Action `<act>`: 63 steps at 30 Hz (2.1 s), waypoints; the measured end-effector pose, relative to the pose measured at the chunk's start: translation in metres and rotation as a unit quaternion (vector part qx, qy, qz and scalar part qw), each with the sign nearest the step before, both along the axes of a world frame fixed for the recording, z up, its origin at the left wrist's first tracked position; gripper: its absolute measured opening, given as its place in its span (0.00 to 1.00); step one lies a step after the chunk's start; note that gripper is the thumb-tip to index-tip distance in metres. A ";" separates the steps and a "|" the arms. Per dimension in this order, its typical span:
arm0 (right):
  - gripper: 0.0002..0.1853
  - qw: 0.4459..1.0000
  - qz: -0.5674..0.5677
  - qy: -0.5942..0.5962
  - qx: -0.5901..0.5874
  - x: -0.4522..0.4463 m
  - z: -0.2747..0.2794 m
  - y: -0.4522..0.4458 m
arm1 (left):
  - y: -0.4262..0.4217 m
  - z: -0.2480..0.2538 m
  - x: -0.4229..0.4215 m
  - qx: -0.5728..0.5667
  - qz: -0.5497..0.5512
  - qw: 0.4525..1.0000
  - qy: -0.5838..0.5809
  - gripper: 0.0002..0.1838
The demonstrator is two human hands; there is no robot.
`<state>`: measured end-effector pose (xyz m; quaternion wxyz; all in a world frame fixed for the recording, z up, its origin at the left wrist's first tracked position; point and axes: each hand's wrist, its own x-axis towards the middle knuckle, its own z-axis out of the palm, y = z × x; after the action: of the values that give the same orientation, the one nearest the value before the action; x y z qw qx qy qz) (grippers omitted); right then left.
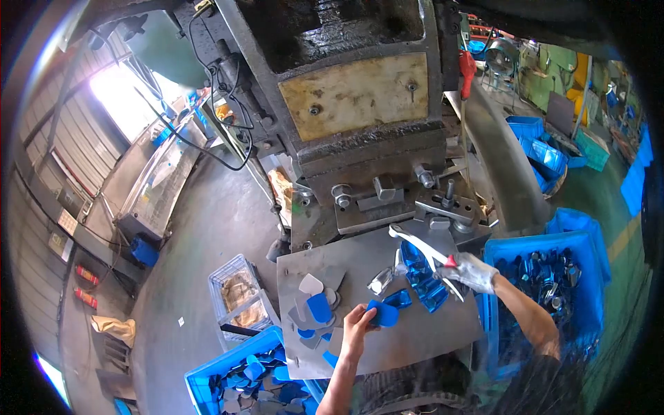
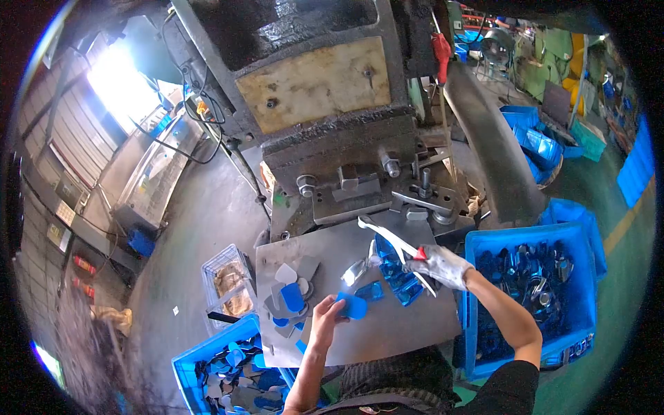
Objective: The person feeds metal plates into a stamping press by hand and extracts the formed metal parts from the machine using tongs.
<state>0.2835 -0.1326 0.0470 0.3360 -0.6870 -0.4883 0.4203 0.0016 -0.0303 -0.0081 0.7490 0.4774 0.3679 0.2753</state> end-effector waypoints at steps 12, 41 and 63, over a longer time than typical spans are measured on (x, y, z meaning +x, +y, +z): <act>0.14 0.996 -0.006 0.049 -0.075 -0.039 0.042 -0.017 | -0.006 0.012 0.001 -0.038 0.031 0.997 -0.054 0.04; 0.06 0.970 -0.173 0.158 0.070 -0.024 -0.003 0.143 | 0.005 -0.012 -0.014 -0.046 0.066 0.991 -0.109 0.04; 0.21 0.949 0.066 -0.302 -0.066 -0.054 0.054 -0.024 | -0.014 0.040 -0.044 0.270 0.088 0.944 0.165 0.17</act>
<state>0.2295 -0.1564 0.1013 0.0977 -0.7687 -0.5825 0.2455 -0.0423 -0.0443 0.0314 0.4935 0.6665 0.4384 0.3464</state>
